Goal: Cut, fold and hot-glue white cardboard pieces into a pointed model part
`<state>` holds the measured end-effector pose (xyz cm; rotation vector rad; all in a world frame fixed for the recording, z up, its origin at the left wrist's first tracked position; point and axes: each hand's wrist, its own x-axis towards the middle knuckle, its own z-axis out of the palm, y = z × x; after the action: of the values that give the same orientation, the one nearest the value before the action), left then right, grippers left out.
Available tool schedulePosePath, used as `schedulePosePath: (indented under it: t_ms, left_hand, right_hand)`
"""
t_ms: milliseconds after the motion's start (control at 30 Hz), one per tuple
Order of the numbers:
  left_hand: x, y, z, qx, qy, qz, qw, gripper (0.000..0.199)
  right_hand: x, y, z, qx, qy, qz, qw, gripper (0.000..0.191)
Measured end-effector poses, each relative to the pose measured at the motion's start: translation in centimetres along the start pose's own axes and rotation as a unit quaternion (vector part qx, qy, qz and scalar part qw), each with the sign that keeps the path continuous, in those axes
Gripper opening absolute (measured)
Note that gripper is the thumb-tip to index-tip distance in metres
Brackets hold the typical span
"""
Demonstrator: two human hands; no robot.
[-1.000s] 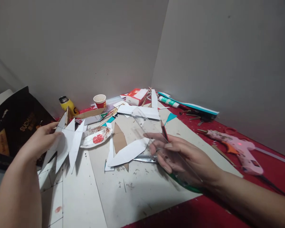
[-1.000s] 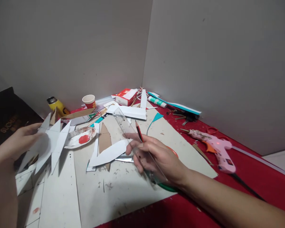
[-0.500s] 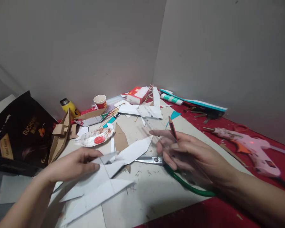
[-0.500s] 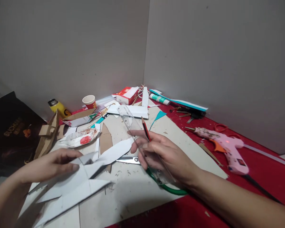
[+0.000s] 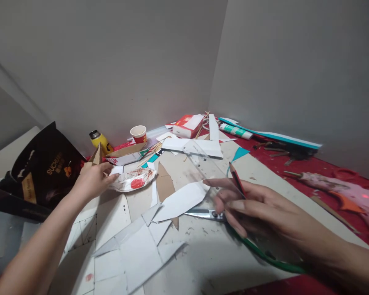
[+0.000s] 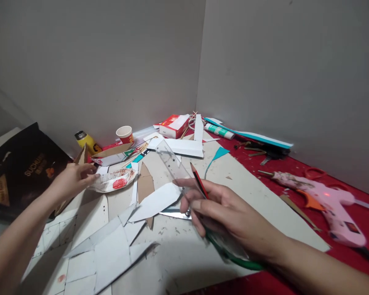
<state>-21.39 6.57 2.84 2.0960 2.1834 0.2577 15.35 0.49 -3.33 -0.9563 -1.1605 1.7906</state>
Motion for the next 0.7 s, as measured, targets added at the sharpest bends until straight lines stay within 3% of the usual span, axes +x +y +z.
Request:
schedulePosePath:
  t_ms: [100, 167, 333, 467, 567, 700]
  left_hand:
    - [0.7, -0.6, 1.4, -0.045, -0.041, -0.002, 0.998, 0.033]
    - [0.5, -0.5, 2.1, -0.069, -0.039, -0.002, 0.997, 0.026]
    - [-1.7, 0.7, 2.0, -0.119, 0.072, -0.017, 0.99, 0.022]
    - [-4.1, 3.1, 1.5, -0.165, 0.161, -0.021, 0.973, 0.024]
    - [-5.9, 5.6, 1.8, -0.212, 0.184, 0.022, 0.959, 0.018]
    - [-7.8, 9.0, 2.9, -0.215, 0.185, 0.11, 0.953, 0.011]
  right_hand:
    - [0.0, 0.4, -0.3, -0.003, -0.018, 0.006, 1.0, 0.039]
    - [0.0, 0.7, -0.4, -0.006, -0.023, 0.01, 1.0, 0.039]
    - [0.1, 0.6, 0.0, -0.017, 0.004, -0.011, 1.0, 0.039]
    - [0.3, 0.1, 0.6, 0.003, 0.052, -0.012, 0.999, 0.036]
    - [0.3, -0.2, 1.0, 0.053, 0.087, -0.021, 0.995, 0.032]
    - [0.1, -0.2, 1.3, 0.09, 0.092, -0.094, 0.987, 0.034]
